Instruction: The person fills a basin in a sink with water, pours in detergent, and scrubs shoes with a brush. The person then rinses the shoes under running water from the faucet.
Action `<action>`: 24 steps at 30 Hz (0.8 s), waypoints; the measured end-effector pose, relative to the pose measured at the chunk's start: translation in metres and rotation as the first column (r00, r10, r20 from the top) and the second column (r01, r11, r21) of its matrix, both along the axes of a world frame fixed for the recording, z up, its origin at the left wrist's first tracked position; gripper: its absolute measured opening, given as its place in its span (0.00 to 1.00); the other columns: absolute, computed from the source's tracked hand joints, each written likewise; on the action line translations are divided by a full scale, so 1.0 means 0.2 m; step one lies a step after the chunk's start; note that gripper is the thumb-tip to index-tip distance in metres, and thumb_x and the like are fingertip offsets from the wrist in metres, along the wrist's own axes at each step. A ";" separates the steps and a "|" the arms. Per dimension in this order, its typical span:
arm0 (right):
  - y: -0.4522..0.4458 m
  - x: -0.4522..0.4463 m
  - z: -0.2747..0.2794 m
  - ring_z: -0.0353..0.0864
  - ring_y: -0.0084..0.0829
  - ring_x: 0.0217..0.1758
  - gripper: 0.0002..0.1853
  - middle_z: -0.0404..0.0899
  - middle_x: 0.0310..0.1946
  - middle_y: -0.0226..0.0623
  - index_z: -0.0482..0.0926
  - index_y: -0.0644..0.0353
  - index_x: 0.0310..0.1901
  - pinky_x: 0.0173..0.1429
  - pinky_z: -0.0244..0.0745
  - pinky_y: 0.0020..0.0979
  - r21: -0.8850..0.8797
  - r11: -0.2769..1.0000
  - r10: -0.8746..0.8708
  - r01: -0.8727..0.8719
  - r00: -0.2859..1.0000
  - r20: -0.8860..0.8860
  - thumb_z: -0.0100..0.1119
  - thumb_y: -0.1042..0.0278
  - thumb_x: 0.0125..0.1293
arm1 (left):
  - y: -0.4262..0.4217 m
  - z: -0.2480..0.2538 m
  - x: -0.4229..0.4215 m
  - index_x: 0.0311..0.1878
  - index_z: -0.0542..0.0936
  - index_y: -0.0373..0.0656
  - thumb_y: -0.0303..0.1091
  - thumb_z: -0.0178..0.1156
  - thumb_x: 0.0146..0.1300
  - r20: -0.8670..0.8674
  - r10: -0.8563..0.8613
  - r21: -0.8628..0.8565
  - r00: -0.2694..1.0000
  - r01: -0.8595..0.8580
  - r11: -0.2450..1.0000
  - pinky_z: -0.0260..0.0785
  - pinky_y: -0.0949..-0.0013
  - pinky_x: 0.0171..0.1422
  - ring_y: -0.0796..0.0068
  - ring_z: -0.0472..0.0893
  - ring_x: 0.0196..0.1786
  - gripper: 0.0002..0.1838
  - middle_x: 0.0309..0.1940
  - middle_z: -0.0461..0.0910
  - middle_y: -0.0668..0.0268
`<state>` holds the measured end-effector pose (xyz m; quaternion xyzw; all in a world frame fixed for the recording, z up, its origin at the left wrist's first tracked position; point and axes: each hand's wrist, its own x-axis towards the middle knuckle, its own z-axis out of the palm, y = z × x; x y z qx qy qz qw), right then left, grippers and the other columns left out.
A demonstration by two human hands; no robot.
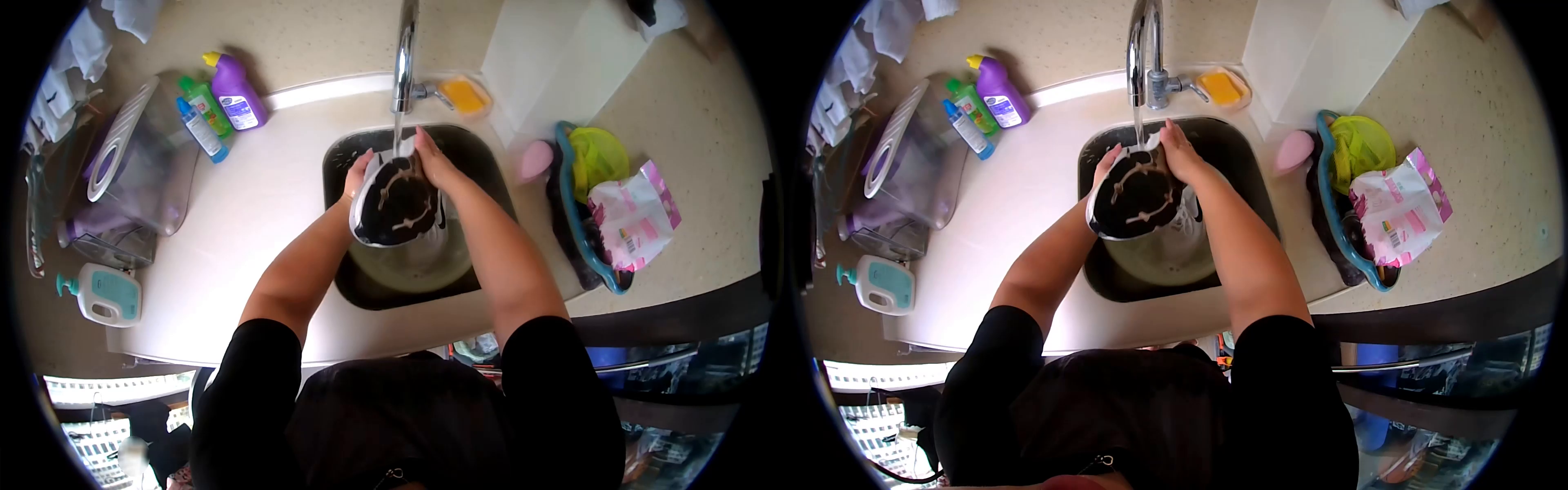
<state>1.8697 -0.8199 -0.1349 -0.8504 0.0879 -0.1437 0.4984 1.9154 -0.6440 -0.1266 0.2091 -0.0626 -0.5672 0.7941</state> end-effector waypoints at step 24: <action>0.34 -0.09 0.63 0.70 0.38 0.52 0.19 0.70 0.47 0.47 0.68 0.68 0.48 0.54 0.68 0.37 0.653 0.758 0.277 -0.015 0.913 -0.300 0.53 0.63 0.59 | -0.06 0.13 0.01 0.38 0.76 0.39 0.39 0.50 0.58 0.709 -0.357 0.002 -0.608 -0.505 0.863 0.67 0.63 0.47 0.61 0.77 0.41 0.14 0.34 0.78 0.58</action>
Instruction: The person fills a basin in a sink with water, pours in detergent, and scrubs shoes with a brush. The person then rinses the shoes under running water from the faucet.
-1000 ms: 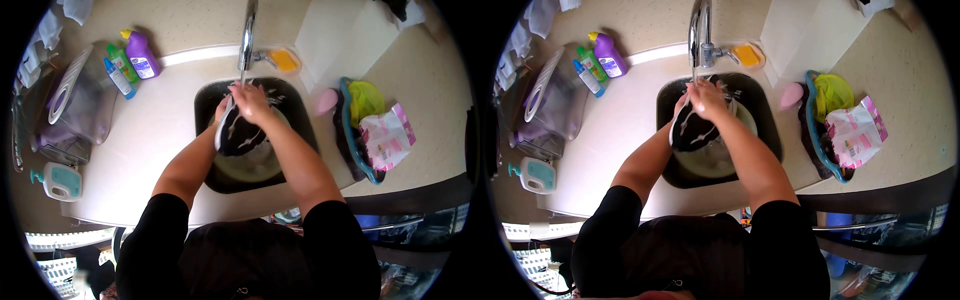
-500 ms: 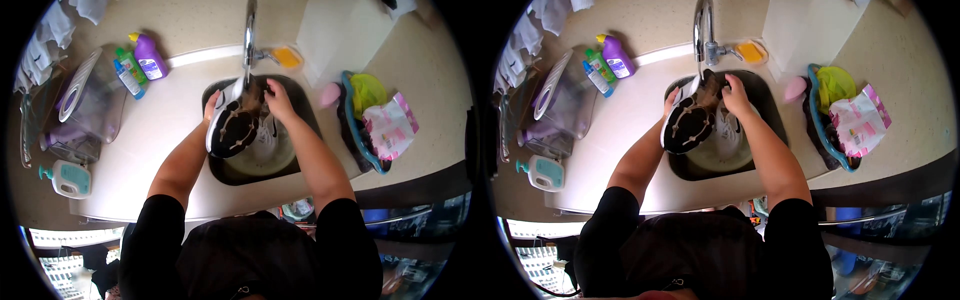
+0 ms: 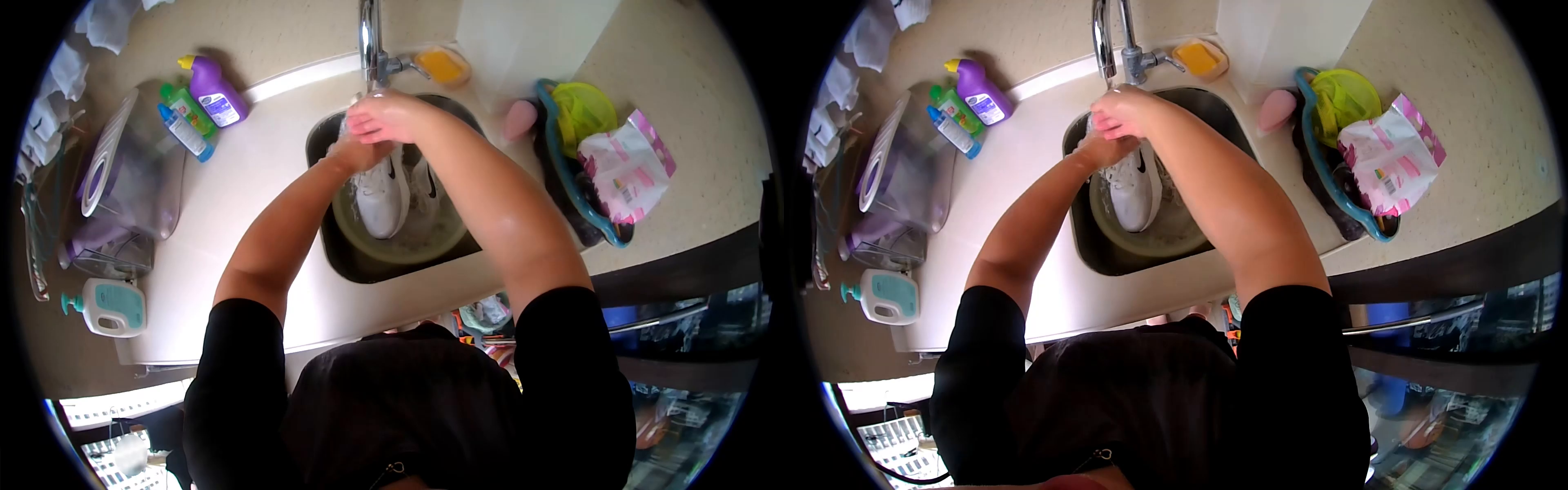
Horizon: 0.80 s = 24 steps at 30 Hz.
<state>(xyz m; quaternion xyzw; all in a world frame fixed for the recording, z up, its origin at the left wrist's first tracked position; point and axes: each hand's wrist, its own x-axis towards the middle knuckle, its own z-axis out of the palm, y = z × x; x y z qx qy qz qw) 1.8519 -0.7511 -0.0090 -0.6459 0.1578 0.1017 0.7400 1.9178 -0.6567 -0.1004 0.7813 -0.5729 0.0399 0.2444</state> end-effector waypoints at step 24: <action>-0.16 0.11 -0.57 0.76 0.44 0.40 0.21 0.78 0.34 0.48 0.76 0.62 0.41 0.45 0.69 0.36 -0.738 0.608 -0.055 0.293 0.943 0.329 0.61 0.57 0.47 | 0.14 0.09 -0.33 0.27 0.78 0.44 0.45 0.56 0.51 0.168 0.221 0.317 0.961 -0.265 0.911 0.72 0.62 0.29 0.65 0.80 0.27 0.13 0.23 0.79 0.63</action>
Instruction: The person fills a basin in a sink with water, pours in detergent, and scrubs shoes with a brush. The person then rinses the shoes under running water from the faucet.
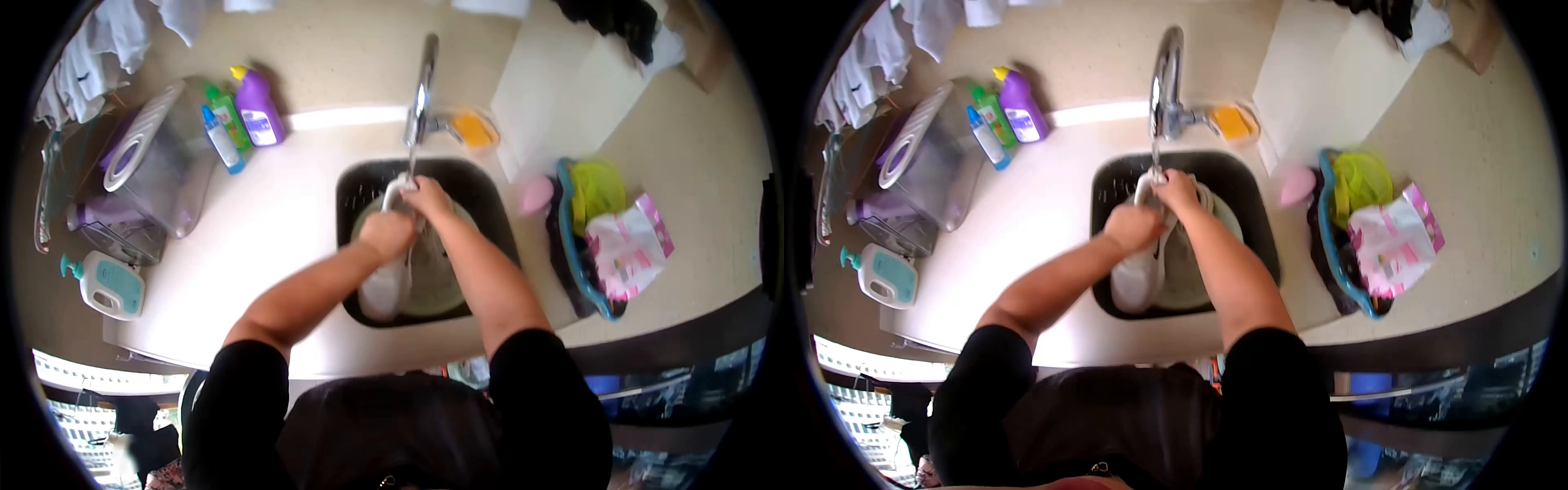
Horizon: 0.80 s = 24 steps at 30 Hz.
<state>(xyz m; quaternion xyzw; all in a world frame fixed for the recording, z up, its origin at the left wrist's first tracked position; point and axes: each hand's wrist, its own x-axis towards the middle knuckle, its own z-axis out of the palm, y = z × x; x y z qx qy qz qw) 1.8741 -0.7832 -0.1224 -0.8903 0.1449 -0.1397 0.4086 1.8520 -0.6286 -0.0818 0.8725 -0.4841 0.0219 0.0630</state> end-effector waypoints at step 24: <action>0.17 -0.01 0.10 0.76 0.49 0.34 0.27 0.77 0.26 0.50 0.79 0.62 0.26 0.42 0.69 0.43 -0.344 0.937 -0.031 0.051 0.997 0.065 0.36 0.49 0.63 | 0.04 -0.06 -0.12 0.17 0.73 0.46 0.38 0.61 0.45 0.177 -0.163 -0.263 0.971 0.206 0.943 0.62 0.69 0.38 0.70 0.74 0.22 0.10 0.14 0.73 0.66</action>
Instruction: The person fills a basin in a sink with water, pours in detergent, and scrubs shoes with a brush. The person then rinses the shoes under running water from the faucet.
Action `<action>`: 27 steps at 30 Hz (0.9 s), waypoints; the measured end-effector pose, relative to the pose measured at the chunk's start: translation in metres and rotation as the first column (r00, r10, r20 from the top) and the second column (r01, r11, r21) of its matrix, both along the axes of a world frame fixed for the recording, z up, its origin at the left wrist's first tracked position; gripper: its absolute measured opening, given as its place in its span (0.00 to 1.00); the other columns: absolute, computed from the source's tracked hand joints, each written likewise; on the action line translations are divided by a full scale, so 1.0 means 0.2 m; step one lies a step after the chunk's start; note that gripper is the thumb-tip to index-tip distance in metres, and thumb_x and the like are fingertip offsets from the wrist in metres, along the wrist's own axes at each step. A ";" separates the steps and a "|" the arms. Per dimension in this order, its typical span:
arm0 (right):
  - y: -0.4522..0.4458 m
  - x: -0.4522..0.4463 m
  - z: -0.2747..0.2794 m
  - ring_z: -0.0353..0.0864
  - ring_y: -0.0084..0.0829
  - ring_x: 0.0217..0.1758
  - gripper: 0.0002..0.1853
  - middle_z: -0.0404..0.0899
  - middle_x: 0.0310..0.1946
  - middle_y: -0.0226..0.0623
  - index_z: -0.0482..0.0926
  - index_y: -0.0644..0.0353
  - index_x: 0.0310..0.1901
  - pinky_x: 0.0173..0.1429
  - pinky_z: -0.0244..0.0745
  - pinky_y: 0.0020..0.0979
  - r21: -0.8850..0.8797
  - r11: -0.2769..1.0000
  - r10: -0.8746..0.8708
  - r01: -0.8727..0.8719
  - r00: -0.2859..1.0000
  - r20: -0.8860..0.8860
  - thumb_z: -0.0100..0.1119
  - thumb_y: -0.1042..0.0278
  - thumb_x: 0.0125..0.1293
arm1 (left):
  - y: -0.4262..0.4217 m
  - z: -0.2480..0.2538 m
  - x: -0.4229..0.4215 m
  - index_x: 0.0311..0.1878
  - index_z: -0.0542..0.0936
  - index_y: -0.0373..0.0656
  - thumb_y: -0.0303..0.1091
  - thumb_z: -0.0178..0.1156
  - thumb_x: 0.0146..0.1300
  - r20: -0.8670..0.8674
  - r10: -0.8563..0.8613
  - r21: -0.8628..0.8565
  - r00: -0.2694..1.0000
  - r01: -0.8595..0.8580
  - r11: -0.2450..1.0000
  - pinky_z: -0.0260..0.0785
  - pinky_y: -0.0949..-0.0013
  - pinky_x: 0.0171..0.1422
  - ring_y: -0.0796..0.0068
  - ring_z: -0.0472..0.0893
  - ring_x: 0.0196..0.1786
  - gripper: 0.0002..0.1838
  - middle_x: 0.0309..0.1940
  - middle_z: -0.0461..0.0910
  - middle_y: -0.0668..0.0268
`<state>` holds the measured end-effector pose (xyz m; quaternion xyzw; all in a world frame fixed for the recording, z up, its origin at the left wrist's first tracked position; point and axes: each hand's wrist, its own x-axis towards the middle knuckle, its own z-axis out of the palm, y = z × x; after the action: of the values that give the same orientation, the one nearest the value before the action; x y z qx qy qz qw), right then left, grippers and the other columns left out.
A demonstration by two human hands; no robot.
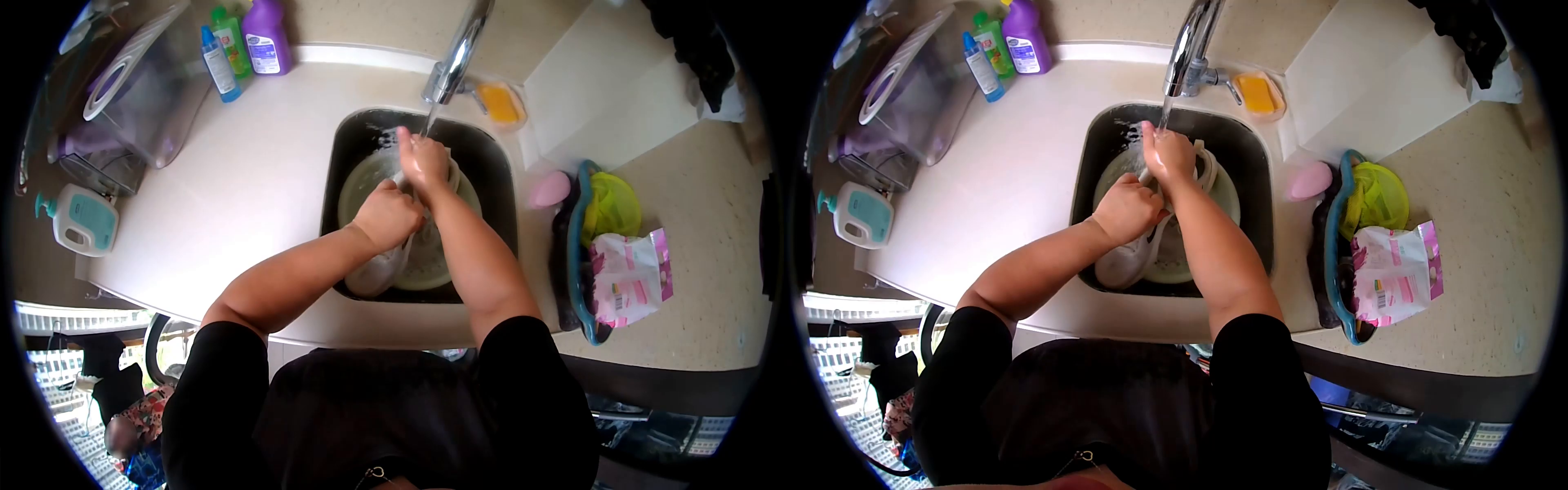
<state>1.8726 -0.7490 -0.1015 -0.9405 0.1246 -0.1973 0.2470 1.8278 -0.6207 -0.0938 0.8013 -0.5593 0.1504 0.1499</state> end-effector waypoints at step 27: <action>-0.06 0.05 0.25 0.74 0.32 0.36 0.07 0.74 0.34 0.41 0.71 0.68 0.37 0.41 0.71 0.28 0.961 -0.266 0.245 -0.079 0.958 0.147 0.45 0.77 0.57 | -0.02 0.07 0.18 0.43 0.74 0.46 0.42 0.61 0.48 -0.399 0.195 0.573 0.896 0.077 0.816 0.59 0.54 0.54 0.60 0.74 0.47 0.19 0.37 0.77 0.61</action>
<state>1.8834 -0.7615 -0.0517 -0.4013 0.1168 0.0613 0.9064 1.8642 -0.6254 -0.0788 0.8388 -0.5038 -0.2055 0.0186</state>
